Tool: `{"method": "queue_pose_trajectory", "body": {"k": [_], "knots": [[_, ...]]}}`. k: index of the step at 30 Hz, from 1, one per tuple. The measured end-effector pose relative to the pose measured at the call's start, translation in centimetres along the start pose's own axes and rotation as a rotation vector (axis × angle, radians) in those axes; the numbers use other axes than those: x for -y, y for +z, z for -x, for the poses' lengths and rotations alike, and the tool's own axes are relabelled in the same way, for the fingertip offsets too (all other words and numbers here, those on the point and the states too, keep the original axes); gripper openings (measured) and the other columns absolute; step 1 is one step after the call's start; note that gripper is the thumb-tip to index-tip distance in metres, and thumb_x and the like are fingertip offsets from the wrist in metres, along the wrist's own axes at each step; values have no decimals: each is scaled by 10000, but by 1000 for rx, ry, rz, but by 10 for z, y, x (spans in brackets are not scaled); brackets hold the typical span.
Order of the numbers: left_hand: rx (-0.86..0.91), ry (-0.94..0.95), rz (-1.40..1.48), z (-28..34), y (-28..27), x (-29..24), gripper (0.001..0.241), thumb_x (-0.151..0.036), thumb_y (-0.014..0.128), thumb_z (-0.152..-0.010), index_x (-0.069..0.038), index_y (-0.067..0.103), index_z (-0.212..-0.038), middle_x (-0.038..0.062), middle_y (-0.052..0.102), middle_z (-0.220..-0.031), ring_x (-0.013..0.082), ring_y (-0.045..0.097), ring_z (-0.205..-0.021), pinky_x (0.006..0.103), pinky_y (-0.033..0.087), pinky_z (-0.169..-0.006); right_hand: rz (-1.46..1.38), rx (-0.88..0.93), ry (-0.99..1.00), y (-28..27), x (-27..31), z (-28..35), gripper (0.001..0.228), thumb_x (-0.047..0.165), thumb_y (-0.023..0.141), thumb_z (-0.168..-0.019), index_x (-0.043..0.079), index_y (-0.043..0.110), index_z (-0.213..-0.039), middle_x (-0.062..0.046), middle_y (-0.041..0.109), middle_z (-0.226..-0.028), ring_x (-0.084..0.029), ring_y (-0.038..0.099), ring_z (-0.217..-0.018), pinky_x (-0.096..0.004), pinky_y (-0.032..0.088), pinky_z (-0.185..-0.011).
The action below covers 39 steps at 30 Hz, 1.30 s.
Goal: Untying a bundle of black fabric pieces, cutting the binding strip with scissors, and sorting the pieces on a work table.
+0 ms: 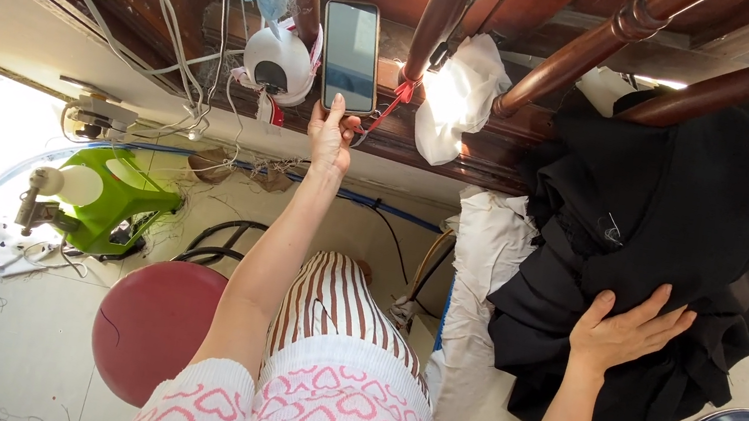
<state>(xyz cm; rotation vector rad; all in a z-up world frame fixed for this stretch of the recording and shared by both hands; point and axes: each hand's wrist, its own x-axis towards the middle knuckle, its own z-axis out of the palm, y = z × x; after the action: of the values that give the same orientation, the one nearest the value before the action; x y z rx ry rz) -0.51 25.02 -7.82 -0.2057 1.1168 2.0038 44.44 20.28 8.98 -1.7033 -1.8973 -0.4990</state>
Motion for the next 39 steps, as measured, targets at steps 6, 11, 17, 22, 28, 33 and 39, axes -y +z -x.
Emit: {"method": "queue_pose_trajectory", "body": {"k": [6,11,17,22,28,33,39], "knots": [[-13,-17,-33,7,5,-10,178,-172,712,-891,-175,540,-848,-53,581,-703,102,655,-522,145,305,-357,-11,-16,-8,0,1,0,658,481,321,-1069,-52,419,-1442,-364,385,-1419,-495,280,-1354,-621,360,-1022],[-43,-83,-75,39,3,-31,374,-190,723,-852,-149,483,-1136,1,632,-847,110,676,-613,144,394,-421,-5,-23,-6,1,1,1,656,478,319,-1069,-52,422,-1442,-359,381,-1425,-486,275,-1360,-619,367,-1014],[105,-53,-344,131,-9,-30,411,-135,656,-881,-73,480,-1247,71,623,-980,92,609,-613,159,383,-475,10,-52,-26,-1,2,-3,665,491,308,-1072,-62,456,-1410,-369,430,-1384,-521,318,-1323,-623,367,-1009],[560,-64,-618,188,-6,17,376,-39,660,-894,-95,553,-1251,138,668,-1018,175,683,-772,254,544,-688,79,-27,-22,7,-24,4,704,557,376,-1026,-7,464,-1438,-315,447,-1364,-517,362,-1287,-571,387,-954],[1137,12,-937,247,65,27,741,-114,730,-865,-106,319,-1481,161,526,-1316,218,664,-894,297,534,-662,-438,77,157,-54,-19,3,503,224,694,-902,20,553,-1339,-228,388,-1380,-413,313,-1373,-519,302,-1108],[1332,398,-1027,275,113,34,996,-76,767,-842,-28,70,-1552,296,236,-1487,409,501,-1202,449,546,-812,-548,-34,486,-83,-45,20,196,210,597,-994,126,636,-1167,-35,622,-1157,-202,607,-1091,-334,486,-907],[1471,1142,-1100,305,160,57,890,-272,840,-818,-170,337,-1544,237,112,-1594,506,115,-1453,578,242,-1128,-289,181,396,-36,-25,59,539,153,718,-826,51,571,-1334,-268,445,-1376,-477,442,-1268,-542,425,-1021]]}}
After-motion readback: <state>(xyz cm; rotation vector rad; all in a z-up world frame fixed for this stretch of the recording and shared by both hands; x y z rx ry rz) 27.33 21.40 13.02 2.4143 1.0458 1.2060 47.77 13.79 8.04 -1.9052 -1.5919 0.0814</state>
